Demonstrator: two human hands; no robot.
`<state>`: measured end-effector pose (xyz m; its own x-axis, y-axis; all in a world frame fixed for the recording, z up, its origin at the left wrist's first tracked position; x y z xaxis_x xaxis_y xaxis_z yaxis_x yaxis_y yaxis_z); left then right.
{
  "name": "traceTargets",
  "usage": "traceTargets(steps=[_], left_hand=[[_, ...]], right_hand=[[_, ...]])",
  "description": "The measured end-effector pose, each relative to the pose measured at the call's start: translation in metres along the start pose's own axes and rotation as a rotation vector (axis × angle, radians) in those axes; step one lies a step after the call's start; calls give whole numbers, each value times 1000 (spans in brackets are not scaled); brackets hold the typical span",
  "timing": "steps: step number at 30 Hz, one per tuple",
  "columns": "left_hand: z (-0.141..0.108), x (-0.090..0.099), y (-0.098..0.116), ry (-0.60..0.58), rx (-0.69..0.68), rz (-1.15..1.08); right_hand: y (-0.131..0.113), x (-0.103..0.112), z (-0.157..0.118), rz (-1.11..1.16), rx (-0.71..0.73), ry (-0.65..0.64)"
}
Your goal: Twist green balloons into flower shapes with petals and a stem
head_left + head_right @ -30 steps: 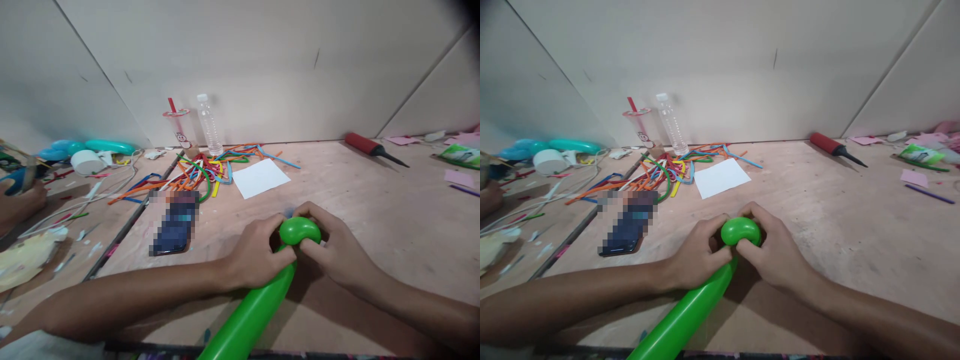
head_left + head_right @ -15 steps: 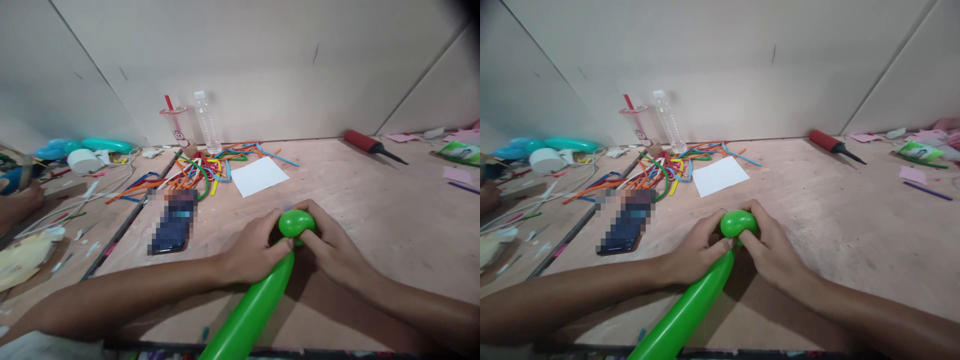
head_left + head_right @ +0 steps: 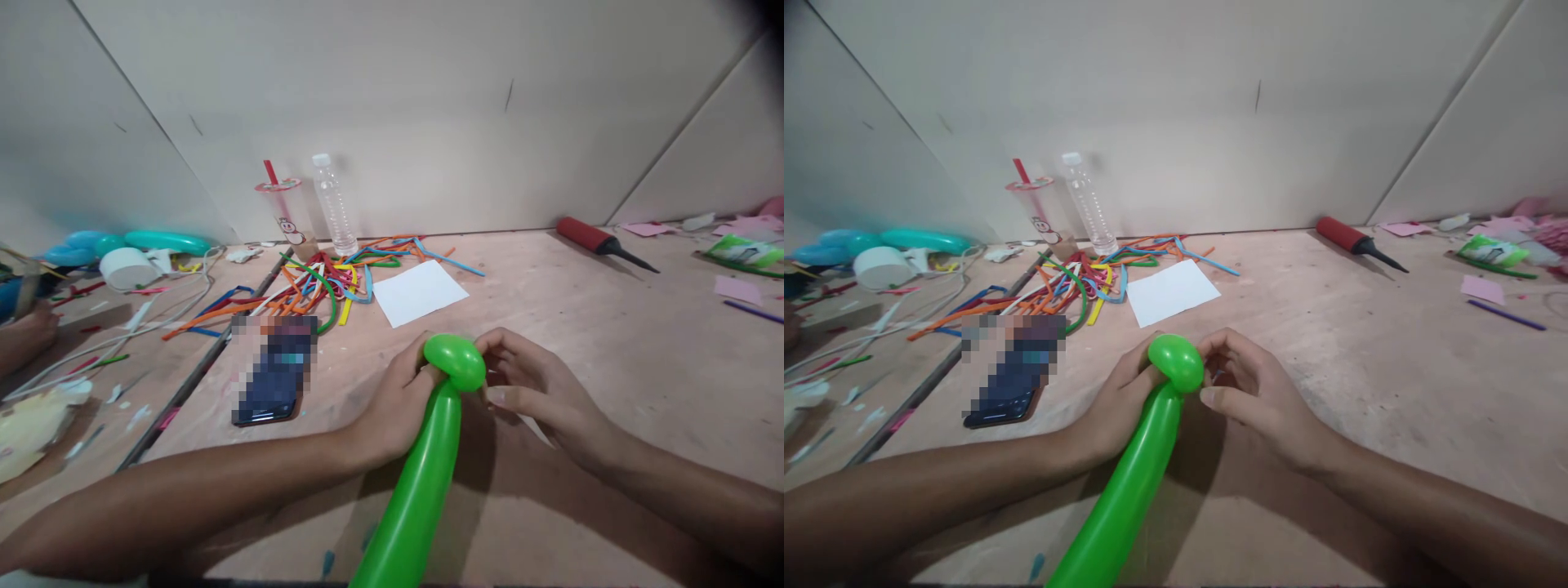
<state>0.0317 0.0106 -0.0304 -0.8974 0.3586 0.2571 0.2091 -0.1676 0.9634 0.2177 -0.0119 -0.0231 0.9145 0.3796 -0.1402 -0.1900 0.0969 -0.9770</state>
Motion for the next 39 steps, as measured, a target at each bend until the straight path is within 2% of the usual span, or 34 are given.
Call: traceTargets(steps=[6,9,13,16,18,20,27,30,33,36,39], left_hand=[[-1,-4,1,-105,112,-199],[-3,-6,-2,-166,206,-381],[-5,-9,-9,-349,242,-643],[-4,-9,-13,-443,235,-736],[-3,-8,-16,-476,234,-764],[-2,-8,-18,-497,245,-768],[-7,-14,-14,-467,244,-614],[-11,-10,-6,-298,106,-330],[-15,-3,4,-119,-201,90],[-15,1,8,-85,-474,319],[-13,5,10,-103,-631,347]], right_hand=[[-2,4,4,-53,21,80],[-8,6,8,-98,43,-3],[-12,6,8,-93,40,-118],[-13,5,5,-294,194,-126],[-13,4,2,-482,302,-118],[-13,3,1,-585,348,-125],[-11,8,1,-667,400,-169],[-6,8,2,-780,373,-112],[-2,4,2,-888,224,-36],[0,-1,0,-941,130,-9],[1,-6,-4,-919,119,-53]])
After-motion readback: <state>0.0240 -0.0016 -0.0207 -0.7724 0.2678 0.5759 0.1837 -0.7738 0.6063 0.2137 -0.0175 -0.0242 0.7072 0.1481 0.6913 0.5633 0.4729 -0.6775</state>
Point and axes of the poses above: each hand's wrist, its own z-axis towards the middle knuckle, its own x-axis out of the back of the hand, y = z × x, the point moved 1 cm from there along z, towards the middle knuckle, and after that the axes turned 9 degrees about z, right-handed, at the moved point
